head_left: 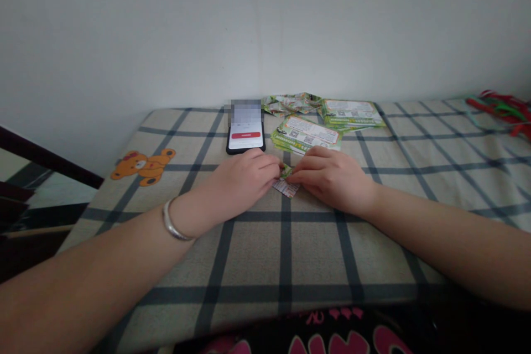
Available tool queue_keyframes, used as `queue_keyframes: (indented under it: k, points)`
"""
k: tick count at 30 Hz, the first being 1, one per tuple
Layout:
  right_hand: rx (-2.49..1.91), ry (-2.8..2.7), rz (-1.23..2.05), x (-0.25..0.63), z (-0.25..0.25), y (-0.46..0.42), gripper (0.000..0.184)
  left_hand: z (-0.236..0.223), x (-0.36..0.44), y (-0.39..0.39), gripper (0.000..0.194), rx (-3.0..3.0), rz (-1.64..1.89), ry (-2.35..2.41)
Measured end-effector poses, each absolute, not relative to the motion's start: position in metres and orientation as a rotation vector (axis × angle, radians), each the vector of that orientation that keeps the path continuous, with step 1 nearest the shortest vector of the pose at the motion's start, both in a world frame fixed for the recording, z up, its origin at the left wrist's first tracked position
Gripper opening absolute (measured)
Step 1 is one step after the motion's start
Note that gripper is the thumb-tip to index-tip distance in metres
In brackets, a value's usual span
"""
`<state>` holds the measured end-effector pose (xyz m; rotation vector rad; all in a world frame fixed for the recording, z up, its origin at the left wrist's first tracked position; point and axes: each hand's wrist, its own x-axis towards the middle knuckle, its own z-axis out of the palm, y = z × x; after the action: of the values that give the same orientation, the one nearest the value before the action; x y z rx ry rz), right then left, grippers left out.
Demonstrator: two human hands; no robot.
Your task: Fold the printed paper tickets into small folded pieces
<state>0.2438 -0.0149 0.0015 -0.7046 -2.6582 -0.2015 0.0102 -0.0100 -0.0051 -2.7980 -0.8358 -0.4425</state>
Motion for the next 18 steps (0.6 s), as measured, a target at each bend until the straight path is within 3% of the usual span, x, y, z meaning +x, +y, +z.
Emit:
queue_keyframes:
  k: [18]
  points:
    - [-0.775, -2.751, -0.237, 0.239, 0.010, -0.016, 0.022, 0.002, 0.010, -0.020, 0.016, -2.731, -0.193, -0.752]
